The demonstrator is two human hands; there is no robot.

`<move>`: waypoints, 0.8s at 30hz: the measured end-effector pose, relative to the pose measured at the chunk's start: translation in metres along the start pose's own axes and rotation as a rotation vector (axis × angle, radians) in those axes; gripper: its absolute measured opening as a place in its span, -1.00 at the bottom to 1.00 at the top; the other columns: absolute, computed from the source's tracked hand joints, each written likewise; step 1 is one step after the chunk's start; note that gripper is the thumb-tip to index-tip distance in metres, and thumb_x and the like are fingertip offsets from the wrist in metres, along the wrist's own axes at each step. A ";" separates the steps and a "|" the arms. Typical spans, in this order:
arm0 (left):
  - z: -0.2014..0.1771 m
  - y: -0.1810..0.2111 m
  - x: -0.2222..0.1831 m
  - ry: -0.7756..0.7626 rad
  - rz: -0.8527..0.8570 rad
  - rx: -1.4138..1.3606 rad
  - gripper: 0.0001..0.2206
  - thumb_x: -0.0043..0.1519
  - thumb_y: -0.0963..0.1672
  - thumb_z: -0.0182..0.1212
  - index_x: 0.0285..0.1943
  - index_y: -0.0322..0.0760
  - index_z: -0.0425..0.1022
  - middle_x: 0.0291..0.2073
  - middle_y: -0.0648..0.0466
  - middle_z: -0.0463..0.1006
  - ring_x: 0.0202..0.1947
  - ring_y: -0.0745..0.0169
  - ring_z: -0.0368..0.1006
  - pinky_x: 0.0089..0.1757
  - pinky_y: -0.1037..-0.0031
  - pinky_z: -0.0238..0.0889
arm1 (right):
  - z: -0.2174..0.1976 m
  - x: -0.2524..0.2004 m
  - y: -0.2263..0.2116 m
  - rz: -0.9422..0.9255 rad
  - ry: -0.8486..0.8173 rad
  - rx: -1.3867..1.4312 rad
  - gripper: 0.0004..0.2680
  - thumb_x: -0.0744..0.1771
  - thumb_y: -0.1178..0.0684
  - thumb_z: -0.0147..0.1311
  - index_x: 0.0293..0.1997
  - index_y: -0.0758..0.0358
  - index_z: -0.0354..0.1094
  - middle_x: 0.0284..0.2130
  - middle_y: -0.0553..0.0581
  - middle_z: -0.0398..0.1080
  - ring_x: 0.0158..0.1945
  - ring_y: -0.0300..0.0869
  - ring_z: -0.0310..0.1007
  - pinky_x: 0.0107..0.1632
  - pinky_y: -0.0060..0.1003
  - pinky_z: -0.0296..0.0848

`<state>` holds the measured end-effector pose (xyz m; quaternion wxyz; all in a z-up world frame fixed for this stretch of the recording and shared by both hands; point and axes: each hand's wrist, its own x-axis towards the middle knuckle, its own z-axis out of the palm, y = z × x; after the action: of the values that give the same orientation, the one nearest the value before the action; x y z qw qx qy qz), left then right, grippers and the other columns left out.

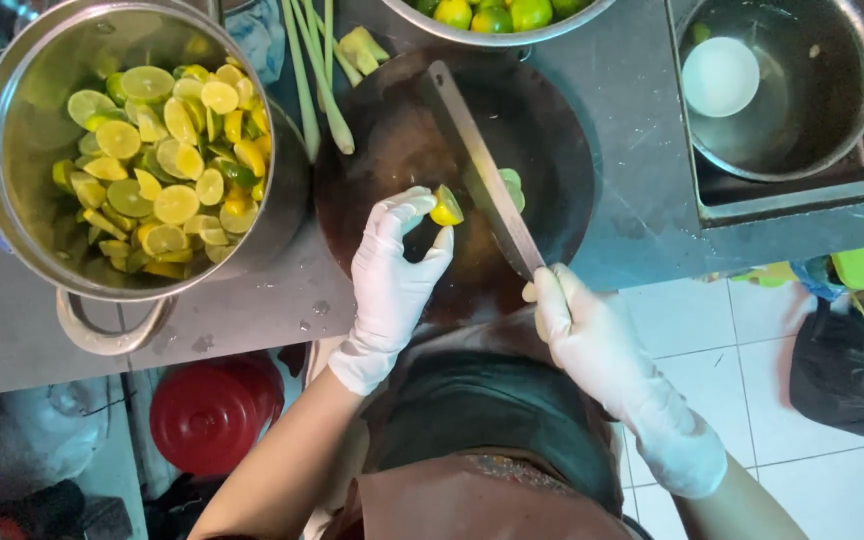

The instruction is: A person wearing gloves uses a large knife to slice small green limes into thin rounds on a wooden cutting board.

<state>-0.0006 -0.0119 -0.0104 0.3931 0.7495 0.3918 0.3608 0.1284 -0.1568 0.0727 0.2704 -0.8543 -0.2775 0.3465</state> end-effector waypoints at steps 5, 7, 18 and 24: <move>-0.002 0.002 0.003 -0.015 0.018 0.018 -0.68 0.13 -0.18 0.52 0.04 -0.14 0.57 0.02 0.03 0.52 0.08 0.02 0.54 0.06 0.25 0.46 | 0.013 -0.010 0.034 -0.251 0.125 -0.305 -0.70 0.42 -0.13 0.00 -0.05 0.34 0.55 -0.31 0.40 0.57 -0.12 0.14 0.61 0.02 -0.01 0.55; -0.001 0.003 0.001 -0.016 -0.027 -0.011 -0.66 0.13 -0.18 0.52 0.07 -0.14 0.56 0.02 0.02 0.52 0.07 0.03 0.54 0.07 0.25 0.45 | 0.015 -0.010 0.034 -0.236 0.117 -0.317 -0.70 0.41 -0.15 -0.03 -0.07 0.27 0.55 -0.34 0.39 0.57 -0.11 0.15 0.60 0.00 0.02 0.54; -0.004 0.003 0.001 -0.028 0.029 0.110 -0.66 0.22 -0.18 0.43 0.16 -0.26 0.49 0.08 -0.07 0.52 0.11 0.04 0.54 0.12 0.35 0.44 | 0.002 -0.009 0.013 0.170 -0.313 -0.469 -0.73 0.42 -0.20 -0.25 0.10 -0.03 0.33 -0.23 0.11 0.58 -0.21 0.03 0.67 0.00 -0.19 0.65; -0.002 0.003 0.006 0.024 -0.081 -0.029 -0.66 0.13 -0.19 0.53 0.08 -0.17 0.59 -0.04 0.00 0.54 0.03 0.03 0.56 0.04 0.25 0.47 | 0.037 0.023 0.042 -0.225 -0.022 -0.413 -0.69 0.42 -0.19 -0.07 0.09 0.20 0.48 -0.40 0.29 0.58 -0.27 0.10 0.64 -0.08 0.01 0.60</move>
<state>0.0008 -0.0069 -0.0054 0.4133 0.7228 0.4215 0.3593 0.1272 -0.1610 0.0125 0.1237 -0.8514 -0.4388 0.2594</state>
